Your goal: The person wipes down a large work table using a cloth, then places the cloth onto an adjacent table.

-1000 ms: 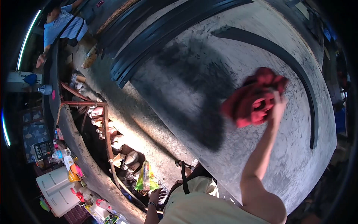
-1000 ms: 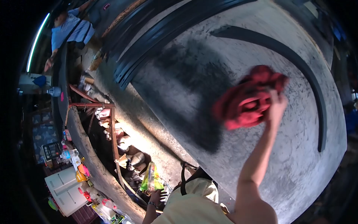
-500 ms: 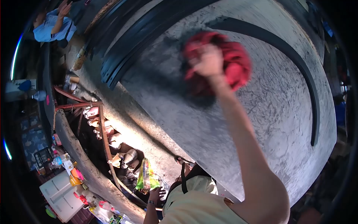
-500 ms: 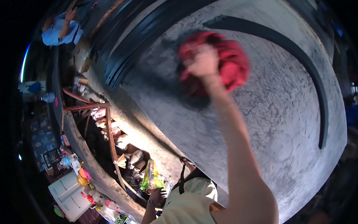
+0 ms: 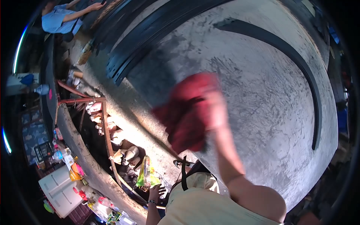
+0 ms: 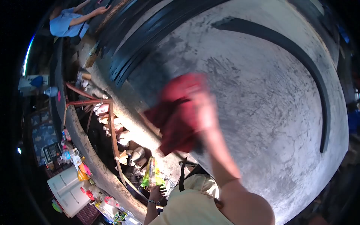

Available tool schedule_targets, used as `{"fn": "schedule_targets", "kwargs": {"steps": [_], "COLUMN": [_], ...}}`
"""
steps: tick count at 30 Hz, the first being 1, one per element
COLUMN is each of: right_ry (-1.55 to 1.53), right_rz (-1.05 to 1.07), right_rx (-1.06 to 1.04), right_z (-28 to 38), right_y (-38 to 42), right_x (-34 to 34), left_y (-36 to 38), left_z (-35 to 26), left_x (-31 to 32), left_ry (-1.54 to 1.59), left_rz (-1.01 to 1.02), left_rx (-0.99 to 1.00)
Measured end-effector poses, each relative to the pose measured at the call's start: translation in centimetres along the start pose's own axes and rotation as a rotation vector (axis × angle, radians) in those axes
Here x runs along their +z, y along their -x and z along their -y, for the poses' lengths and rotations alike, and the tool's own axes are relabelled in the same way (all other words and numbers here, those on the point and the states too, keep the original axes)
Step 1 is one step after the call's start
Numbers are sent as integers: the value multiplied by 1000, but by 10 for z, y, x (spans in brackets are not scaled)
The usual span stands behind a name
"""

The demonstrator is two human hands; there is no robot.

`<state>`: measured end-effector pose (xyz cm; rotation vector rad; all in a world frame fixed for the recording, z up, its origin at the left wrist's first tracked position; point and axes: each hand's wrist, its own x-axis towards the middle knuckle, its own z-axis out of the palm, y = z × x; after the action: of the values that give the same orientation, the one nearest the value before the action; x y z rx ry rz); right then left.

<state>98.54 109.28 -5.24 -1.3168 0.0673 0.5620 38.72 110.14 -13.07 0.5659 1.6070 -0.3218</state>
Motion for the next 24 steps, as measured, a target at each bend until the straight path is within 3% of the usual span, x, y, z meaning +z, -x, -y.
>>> {"fn": "schedule_targets", "kwargs": {"steps": [2,3,4,6,8,9,12,14,16,17,18,21,24], "right_ry": [264,66,276,628,1810,1812,1657,1474,1410,1300,1239,1368,1721], "right_rz": [-138,-222,-353,-399,-792,-848,-779,-467,49,219,444,541,656], "right_rx": [-330,-265,-324,-432,-857,-928,-514,-913,-994,-1164,-1163,-1264,-1332], "right_z": [35,99,130,123,45,41,47,9,-16,-58,-71,-112,-110], "right_y": [-63,-67,-96,-142,-221,-223,-228,-221,-141,-124,-84,-54,-44], "right_x": [-130,-139,-165,-187,-238,-213,-131,-63,58,101,148,228,230], "left_y": [22,18,17,29,43,41,20,4,0,-16,-13,25,21], "left_z": [5,18,29,42,40,45,72,82,66,76,63,7,-4], "left_x": [23,19,16,14,17,15,1,1,9,3,8,16,3], "left_ry": [-86,-63,-38,83,58,54,25,91,-19,21,12,6,58], "left_rz": [-120,-133,-151,-138,-161,-174,-187,-158,-82,-78,-102,-107,-94], "left_rx": [-49,-64,-84,-52,-79,-89,-97,-58,-82,-32,42,220,312]}}
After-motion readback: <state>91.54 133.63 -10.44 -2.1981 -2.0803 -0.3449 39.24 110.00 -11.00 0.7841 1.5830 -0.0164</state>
